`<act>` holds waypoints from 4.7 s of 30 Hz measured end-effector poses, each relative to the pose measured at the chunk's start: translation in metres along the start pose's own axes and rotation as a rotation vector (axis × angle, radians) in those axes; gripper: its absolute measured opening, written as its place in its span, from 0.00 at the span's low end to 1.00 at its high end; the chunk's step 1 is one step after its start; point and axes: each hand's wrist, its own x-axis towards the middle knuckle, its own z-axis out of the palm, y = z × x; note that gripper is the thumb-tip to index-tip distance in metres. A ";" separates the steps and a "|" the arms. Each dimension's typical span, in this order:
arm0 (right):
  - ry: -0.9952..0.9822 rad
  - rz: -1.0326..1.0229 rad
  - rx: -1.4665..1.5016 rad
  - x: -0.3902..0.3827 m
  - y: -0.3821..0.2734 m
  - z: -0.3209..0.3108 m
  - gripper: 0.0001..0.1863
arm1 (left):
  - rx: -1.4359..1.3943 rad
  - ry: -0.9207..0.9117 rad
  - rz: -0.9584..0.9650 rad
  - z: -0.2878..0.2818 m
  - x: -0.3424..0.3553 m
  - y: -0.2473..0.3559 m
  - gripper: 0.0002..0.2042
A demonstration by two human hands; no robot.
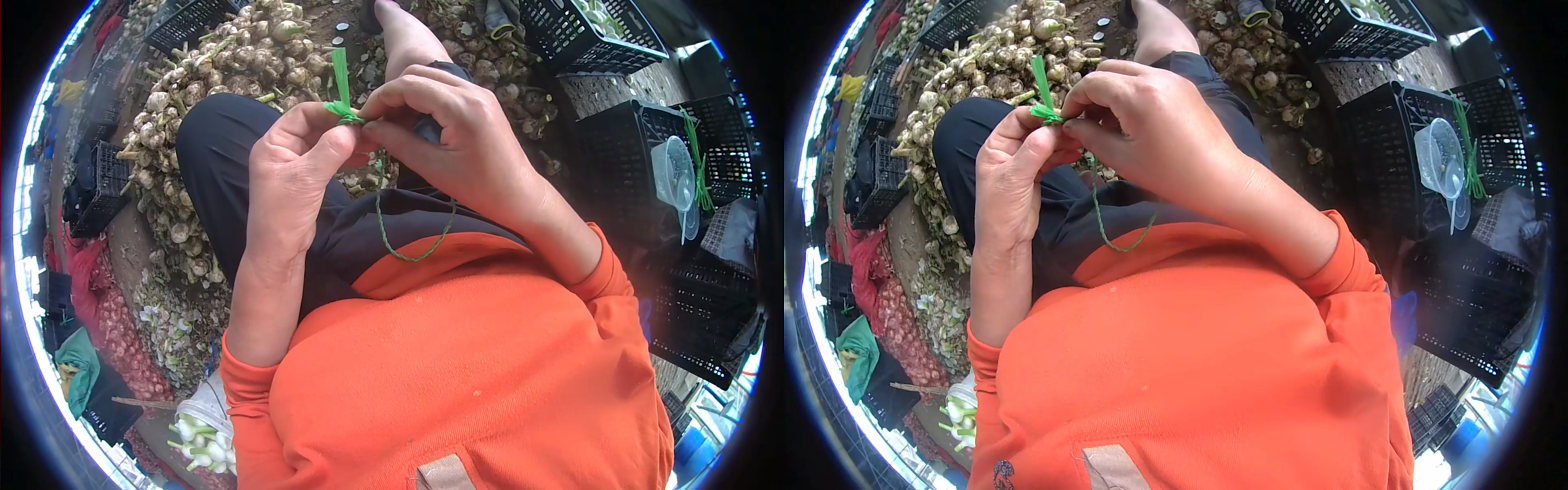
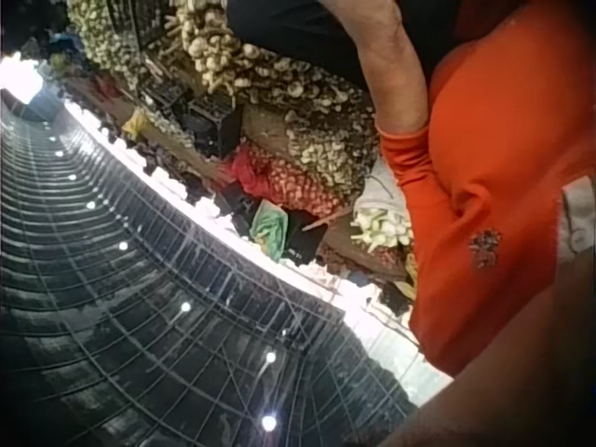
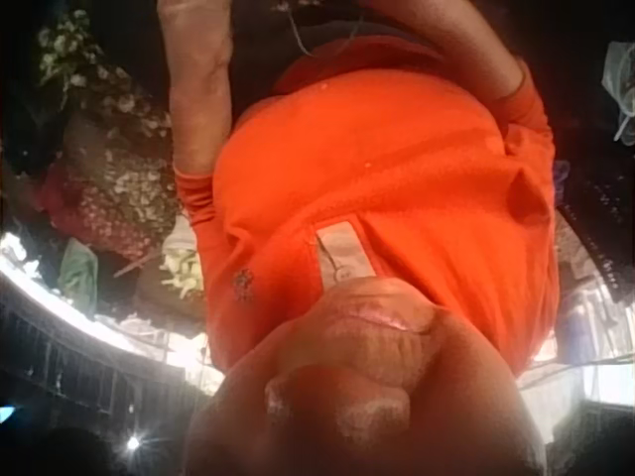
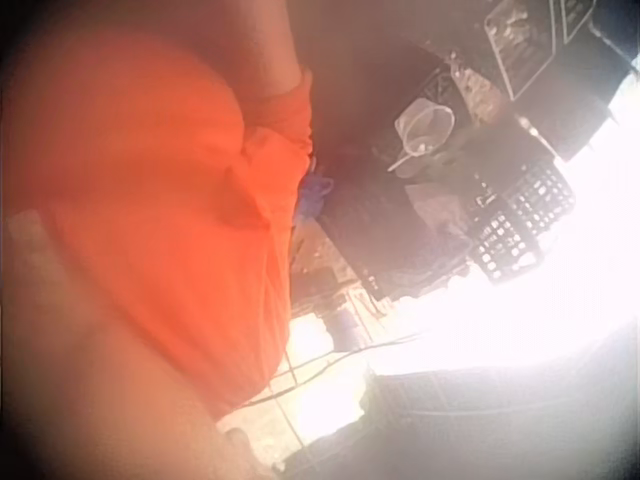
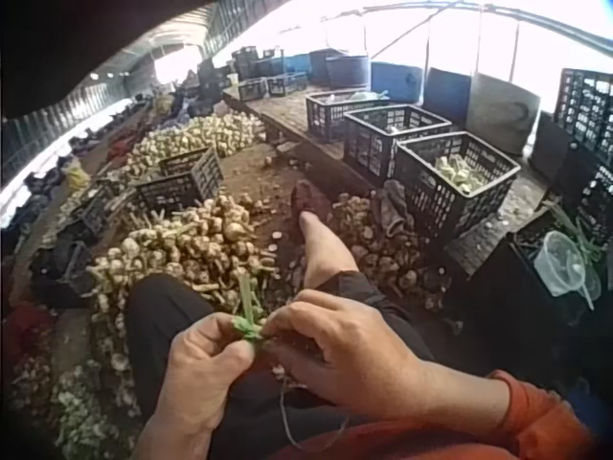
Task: The person creates a handle or fastening for a blue metal bottle by braiding green plastic twine, cutting the excess with a blade, and tying the braided cord around the neck of the bottle.
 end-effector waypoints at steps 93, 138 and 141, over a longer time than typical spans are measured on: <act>-0.101 0.557 1.086 -0.019 0.029 -0.001 0.09 | -0.286 -0.101 -0.229 0.028 0.002 -0.017 0.09; 0.306 0.510 0.895 -0.011 0.028 -0.023 0.17 | 0.130 -0.080 -0.094 0.042 0.000 -0.016 0.10; 0.261 0.468 0.678 -0.005 0.035 -0.033 0.18 | 0.102 -0.043 -0.057 0.041 -0.001 -0.020 0.08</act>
